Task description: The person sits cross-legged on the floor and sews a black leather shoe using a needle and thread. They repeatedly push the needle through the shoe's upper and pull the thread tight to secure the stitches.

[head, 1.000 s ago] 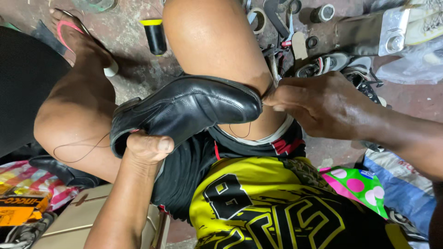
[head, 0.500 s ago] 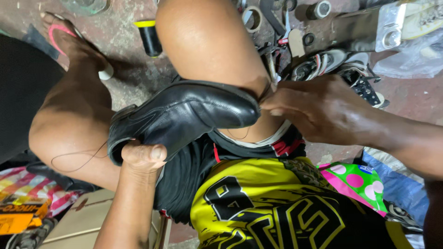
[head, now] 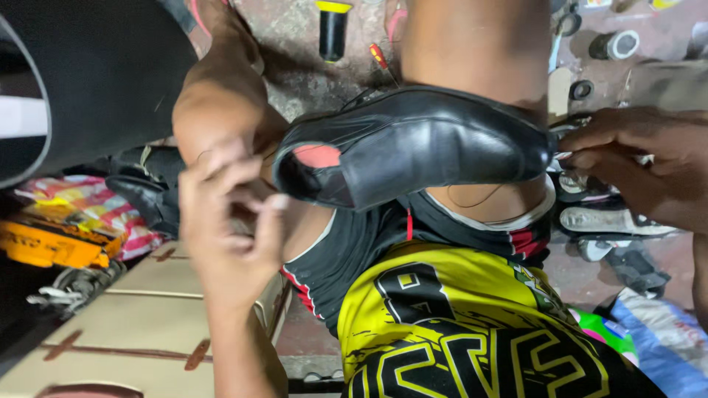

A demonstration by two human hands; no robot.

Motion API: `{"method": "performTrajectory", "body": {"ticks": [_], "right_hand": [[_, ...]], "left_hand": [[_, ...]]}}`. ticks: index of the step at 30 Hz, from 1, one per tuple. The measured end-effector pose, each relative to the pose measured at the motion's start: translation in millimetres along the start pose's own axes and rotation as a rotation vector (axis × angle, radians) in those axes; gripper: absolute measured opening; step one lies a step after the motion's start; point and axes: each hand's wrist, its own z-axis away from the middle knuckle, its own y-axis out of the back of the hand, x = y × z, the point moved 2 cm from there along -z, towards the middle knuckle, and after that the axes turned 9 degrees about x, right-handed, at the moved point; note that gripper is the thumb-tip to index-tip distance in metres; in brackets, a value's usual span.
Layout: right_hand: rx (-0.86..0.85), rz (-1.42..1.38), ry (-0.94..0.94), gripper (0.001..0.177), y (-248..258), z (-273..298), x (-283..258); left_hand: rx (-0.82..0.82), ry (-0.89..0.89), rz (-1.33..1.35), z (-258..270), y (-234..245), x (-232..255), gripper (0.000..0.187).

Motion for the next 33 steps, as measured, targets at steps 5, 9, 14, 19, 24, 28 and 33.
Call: {"method": "performTrajectory", "body": {"ticks": [5,9,14,19,24,28,33], "right_hand": [[-0.041,-0.372,-0.008,0.017,-7.0,-5.5,44.5],[-0.06,-0.38,0.023,0.019,-8.2,-5.8,73.5],[-0.039,-0.299,-0.024,0.02,-9.7,-4.6,82.4],[-0.059,-0.243,0.019,0.022,-4.0,-7.1,83.9],[-0.055,-0.27,-0.007,0.021,-10.7,-2.1,102.9],[-0.065,-0.338,-0.01,0.02,-13.7,-3.2,118.8],[-0.043,-0.273,0.122,0.017,-12.4,-0.9,119.4]], "left_hand": [[-0.006,-0.252,-0.259,6.5,-8.0,-8.3,0.045],[0.027,0.014,0.051,36.6,14.8,-55.2,0.012],[0.183,0.294,0.044,52.5,23.3,-64.4,0.009],[0.212,0.394,0.361,62.8,-6.5,-59.9,0.005],[0.311,0.453,0.287,72.2,3.0,-87.5,0.002],[0.293,0.652,0.521,80.2,8.2,-97.9,0.005],[0.364,0.059,-0.101,65.6,7.5,-52.3,0.026]]}}
